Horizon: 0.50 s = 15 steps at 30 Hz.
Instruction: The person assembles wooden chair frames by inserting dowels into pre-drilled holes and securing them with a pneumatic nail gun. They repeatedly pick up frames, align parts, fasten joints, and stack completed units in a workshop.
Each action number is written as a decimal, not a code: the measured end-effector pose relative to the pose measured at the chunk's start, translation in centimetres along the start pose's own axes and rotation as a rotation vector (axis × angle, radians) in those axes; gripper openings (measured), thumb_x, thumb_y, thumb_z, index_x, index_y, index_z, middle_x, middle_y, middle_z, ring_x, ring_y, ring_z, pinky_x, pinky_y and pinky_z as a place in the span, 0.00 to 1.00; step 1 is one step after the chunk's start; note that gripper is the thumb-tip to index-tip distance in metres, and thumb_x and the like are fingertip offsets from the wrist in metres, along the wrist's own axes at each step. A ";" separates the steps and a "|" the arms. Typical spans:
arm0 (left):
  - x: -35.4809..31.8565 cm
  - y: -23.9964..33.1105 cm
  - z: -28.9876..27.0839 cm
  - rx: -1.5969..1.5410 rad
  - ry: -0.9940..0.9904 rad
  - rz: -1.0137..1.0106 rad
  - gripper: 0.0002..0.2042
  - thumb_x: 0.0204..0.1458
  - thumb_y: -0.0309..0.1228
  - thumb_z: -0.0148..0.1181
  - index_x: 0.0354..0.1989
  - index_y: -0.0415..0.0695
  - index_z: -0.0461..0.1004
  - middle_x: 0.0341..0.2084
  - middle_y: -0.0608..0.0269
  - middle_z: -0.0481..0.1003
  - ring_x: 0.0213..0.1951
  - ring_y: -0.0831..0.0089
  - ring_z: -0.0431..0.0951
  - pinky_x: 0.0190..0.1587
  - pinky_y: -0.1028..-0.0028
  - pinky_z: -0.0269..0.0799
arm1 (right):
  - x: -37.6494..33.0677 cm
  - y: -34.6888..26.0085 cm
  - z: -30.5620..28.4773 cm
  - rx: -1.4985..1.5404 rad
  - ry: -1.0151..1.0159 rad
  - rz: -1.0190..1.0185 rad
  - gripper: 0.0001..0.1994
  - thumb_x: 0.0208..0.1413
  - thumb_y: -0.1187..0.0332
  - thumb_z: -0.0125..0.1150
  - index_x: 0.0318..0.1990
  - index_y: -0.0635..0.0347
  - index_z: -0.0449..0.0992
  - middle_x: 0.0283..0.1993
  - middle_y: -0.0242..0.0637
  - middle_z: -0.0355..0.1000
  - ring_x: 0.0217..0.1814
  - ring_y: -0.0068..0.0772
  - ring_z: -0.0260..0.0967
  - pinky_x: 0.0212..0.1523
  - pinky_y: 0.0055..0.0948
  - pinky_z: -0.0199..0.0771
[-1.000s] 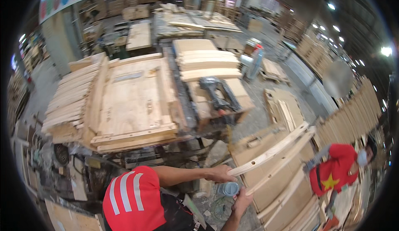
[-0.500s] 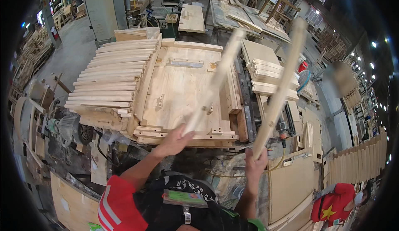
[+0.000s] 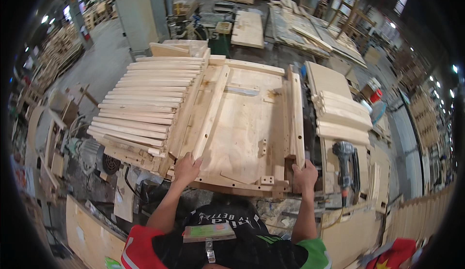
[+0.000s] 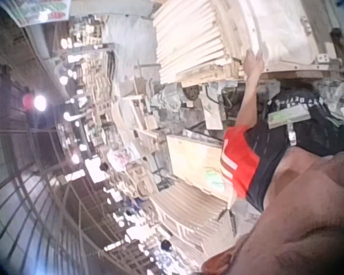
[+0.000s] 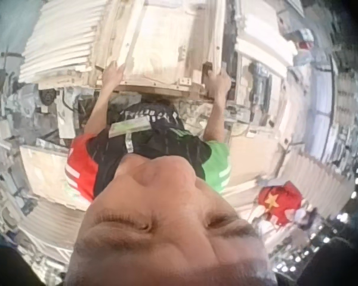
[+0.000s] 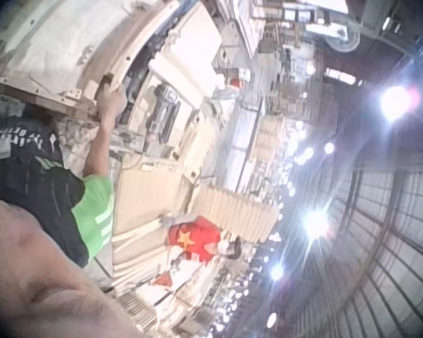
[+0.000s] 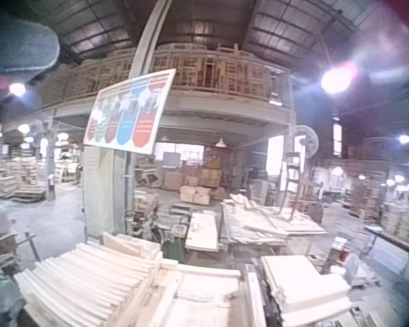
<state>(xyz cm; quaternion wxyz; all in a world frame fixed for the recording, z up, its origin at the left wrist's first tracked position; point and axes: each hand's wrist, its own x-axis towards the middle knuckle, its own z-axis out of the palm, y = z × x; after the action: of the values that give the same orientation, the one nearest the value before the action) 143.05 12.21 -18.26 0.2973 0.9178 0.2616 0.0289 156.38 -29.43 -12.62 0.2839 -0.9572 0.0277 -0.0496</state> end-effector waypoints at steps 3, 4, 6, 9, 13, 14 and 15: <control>1.2 1.3 0.9 0.100 0.042 -0.088 0.22 0.62 0.49 0.62 0.48 0.38 0.76 0.35 0.39 0.83 0.43 0.40 0.83 0.48 0.46 0.76 | 1.7 2.1 1.0 -0.196 0.066 -0.087 0.19 0.51 0.60 0.76 0.47 0.61 0.81 0.43 0.52 0.77 0.47 0.61 0.76 0.46 0.53 0.76; 1.3 1.6 0.9 0.132 0.062 -0.129 0.22 0.62 0.49 0.62 0.49 0.39 0.76 0.35 0.40 0.83 0.43 0.40 0.84 0.48 0.46 0.76 | 1.8 1.8 1.1 -0.261 0.026 -0.051 0.21 0.51 0.60 0.77 0.49 0.60 0.80 0.46 0.51 0.75 0.50 0.61 0.75 0.48 0.54 0.74; 1.8 2.0 1.4 0.184 0.119 -0.180 0.22 0.62 0.48 0.62 0.50 0.39 0.76 0.36 0.41 0.83 0.47 0.43 0.83 0.50 0.48 0.77 | 1.7 2.5 1.7 -0.243 0.137 -0.089 0.23 0.52 0.62 0.76 0.54 0.60 0.79 0.49 0.50 0.72 0.53 0.59 0.72 0.52 0.53 0.73; 2.3 1.4 1.9 0.244 0.194 -0.264 0.23 0.62 0.46 0.62 0.52 0.37 0.75 0.39 0.40 0.83 0.51 0.44 0.82 0.54 0.51 0.76 | 2.2 3.3 2.7 -0.240 0.184 -0.113 0.26 0.53 0.64 0.74 0.59 0.61 0.76 0.54 0.49 0.70 0.57 0.57 0.69 0.56 0.53 0.69; 2.5 0.7 2.5 0.300 0.300 -0.357 0.23 0.61 0.44 0.62 0.54 0.35 0.74 0.45 0.39 0.82 0.53 0.45 0.80 0.61 0.52 0.70 | 3.2 0.8 2.2 -0.078 0.223 -0.284 0.27 0.53 0.67 0.72 0.61 0.62 0.75 0.57 0.50 0.71 0.59 0.58 0.69 0.59 0.54 0.67; 2.3 0.7 2.8 0.315 0.330 -0.357 0.23 0.61 0.43 0.63 0.55 0.35 0.73 0.46 0.39 0.82 0.53 0.44 0.80 0.63 0.52 0.68 | 3.7 0.0 2.2 -0.010 0.228 -0.339 0.27 0.53 0.67 0.72 0.61 0.62 0.75 0.57 0.51 0.71 0.60 0.58 0.69 0.59 0.54 0.67; 2.2 0.8 2.9 0.318 0.364 -0.334 0.23 0.61 0.43 0.64 0.55 0.35 0.73 0.46 0.40 0.82 0.53 0.44 0.80 0.63 0.52 0.68 | 4.2 -1.1 2.3 0.066 0.199 -0.390 0.26 0.53 0.68 0.72 0.60 0.62 0.76 0.57 0.51 0.73 0.61 0.59 0.69 0.61 0.52 0.68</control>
<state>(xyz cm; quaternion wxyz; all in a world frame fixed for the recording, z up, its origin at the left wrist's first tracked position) 145.88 11.21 -20.43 0.0986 0.8768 0.4593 0.1023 160.82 -27.65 -13.62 0.2959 -0.9250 -0.1317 -0.1987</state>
